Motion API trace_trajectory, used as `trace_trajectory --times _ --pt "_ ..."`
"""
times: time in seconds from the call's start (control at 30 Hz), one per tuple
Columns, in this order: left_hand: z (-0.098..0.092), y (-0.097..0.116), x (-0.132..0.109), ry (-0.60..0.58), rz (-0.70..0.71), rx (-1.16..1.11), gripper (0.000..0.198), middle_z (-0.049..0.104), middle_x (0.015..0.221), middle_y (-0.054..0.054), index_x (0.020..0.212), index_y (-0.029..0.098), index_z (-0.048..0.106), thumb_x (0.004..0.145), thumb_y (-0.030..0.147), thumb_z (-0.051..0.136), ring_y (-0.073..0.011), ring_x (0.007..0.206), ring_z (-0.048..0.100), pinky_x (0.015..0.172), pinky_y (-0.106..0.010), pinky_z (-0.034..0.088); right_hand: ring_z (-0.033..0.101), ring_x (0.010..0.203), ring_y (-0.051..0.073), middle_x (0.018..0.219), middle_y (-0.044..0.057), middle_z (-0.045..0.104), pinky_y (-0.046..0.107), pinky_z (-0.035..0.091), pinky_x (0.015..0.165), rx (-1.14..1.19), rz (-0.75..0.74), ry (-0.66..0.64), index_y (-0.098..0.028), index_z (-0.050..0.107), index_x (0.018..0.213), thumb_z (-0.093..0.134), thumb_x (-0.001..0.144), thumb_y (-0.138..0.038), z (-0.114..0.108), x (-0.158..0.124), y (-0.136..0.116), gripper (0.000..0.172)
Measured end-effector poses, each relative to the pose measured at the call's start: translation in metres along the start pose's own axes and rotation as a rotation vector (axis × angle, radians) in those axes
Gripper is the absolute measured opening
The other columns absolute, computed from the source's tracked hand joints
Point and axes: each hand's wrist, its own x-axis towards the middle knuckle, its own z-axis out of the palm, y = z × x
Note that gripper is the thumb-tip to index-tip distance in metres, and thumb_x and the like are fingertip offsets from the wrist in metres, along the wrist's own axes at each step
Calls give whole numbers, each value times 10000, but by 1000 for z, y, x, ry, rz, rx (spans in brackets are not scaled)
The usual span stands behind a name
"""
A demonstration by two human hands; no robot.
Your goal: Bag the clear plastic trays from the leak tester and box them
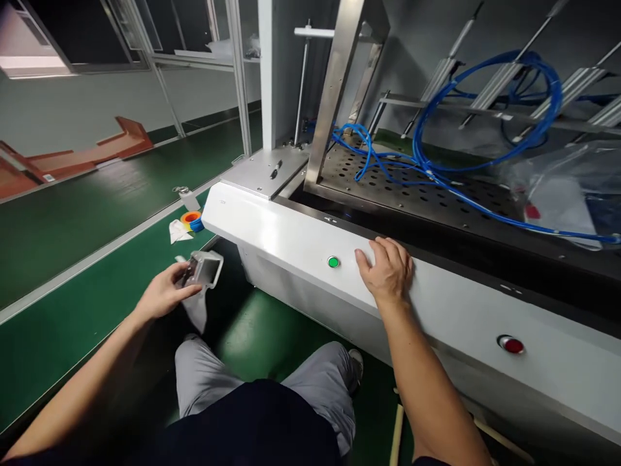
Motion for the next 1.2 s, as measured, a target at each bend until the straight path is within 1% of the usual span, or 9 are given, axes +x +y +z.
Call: trace_trajectory --times 0.13,0.3,0.4,0.47,0.53,0.67,0.9,1.07,1.2 --pt "53 55 -14 -67 127 -548 633 765 1114 -100 1099 233 725 620 585 944 -314 1038 715 968 -422 565 631 1160 338 1151 199 705 488 489 1061 136 -50 88 -139 727 1125 547 1020 -486 -4 0 2 405" --pt "113 92 -37 -180 17 -1045 631 758 964 -104 1029 189 759 623 639 934 -255 842 710 806 -377 569 665 1002 317 1009 176 726 476 520 971 277 37 31 -166 727 1000 527 993 -588 -28 -7 -28 468" --pt "138 101 -51 -225 11 -1087 683 754 955 -101 1084 182 748 649 685 906 -245 831 709 795 -371 570 666 812 248 885 114 721 402 561 818 593 142 -88 -189 712 971 490 1054 -607 -56 -26 -78 480" --pt "152 103 -59 -238 39 -1097 700 758 990 -106 1110 181 742 648 675 921 -254 877 714 826 -375 574 692 832 232 959 98 747 371 579 793 850 171 -264 -200 723 1096 535 1069 -641 -75 -43 -115 480" --pt "166 105 -64 -247 97 -1091 675 761 1037 -110 1120 188 740 672 660 923 -272 952 719 883 -387 575 715 893 243 1109 114 751 371 594 791 1013 192 -380 -203 692 1275 615 1011 -736 -91 -60 -147 600" --pt "191 111 -74 -303 216 -1002 585 757 1109 -96 1129 226 735 737 629 900 -296 1067 714 972 -403 565 718 968 273 1242 145 715 382 613 771 1143 330 -411 -206 593 1435 744 893 -785 -102 -87 -177 808" --pt "233 152 -87 -469 284 -787 603 780 1126 -103 1125 251 750 686 623 932 -321 1073 728 1000 -434 581 684 1172 290 1343 154 666 396 630 884 1128 613 -145 -224 558 1411 730 927 -589 -124 -131 -149 630" --pt "284 200 -106 -687 360 -690 645 777 1146 -117 1143 222 729 699 658 900 -322 1084 724 1014 -446 577 690 1154 275 1274 118 685 376 625 905 1051 820 18 -237 595 1337 713 926 -540 -162 -162 -112 523" --pt "323 231 -124 -826 505 -610 645 731 1303 -146 1176 196 702 745 648 860 -343 1295 656 1161 -473 505 693 1122 263 1221 83 705 374 595 955 994 903 172 -250 628 1266 706 941 -516 -202 -181 -68 427"
